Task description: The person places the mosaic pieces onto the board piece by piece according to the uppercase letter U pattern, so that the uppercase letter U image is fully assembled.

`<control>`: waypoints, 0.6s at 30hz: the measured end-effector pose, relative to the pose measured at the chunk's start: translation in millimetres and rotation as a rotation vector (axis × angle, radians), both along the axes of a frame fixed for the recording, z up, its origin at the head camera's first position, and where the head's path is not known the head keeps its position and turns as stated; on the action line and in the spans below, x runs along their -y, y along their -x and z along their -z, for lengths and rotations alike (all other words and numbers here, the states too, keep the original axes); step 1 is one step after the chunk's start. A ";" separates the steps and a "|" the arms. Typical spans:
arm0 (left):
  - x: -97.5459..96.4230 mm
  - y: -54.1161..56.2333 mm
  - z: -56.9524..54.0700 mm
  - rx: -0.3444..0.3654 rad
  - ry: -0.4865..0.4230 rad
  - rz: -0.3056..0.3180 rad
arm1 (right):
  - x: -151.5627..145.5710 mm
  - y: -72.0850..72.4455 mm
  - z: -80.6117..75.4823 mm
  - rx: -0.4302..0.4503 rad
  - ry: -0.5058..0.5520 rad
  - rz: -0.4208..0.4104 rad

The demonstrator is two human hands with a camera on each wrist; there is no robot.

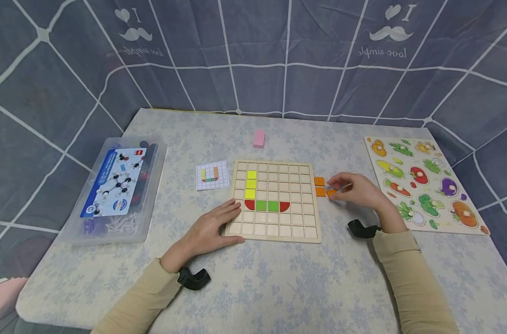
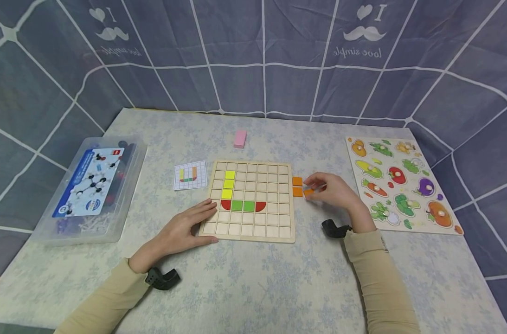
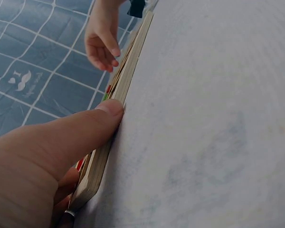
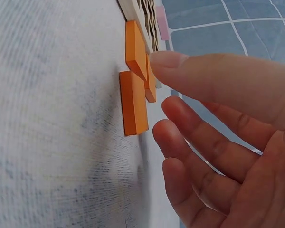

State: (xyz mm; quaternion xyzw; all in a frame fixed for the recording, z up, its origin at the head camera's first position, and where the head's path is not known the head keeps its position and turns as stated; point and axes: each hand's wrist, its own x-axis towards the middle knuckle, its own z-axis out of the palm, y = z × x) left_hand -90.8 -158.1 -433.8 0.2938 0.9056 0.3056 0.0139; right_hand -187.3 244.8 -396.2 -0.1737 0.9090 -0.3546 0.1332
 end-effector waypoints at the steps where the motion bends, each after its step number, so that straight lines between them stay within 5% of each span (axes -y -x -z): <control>1: -0.1 -0.2 -0.2 -0.001 0.000 0.000 | -0.1 0.1 0.6 -0.001 -0.002 -0.001; 18: 0.3 0.3 1.6 -0.006 0.003 0.003 | -0.2 0.9 5.6 0.020 0.014 -0.029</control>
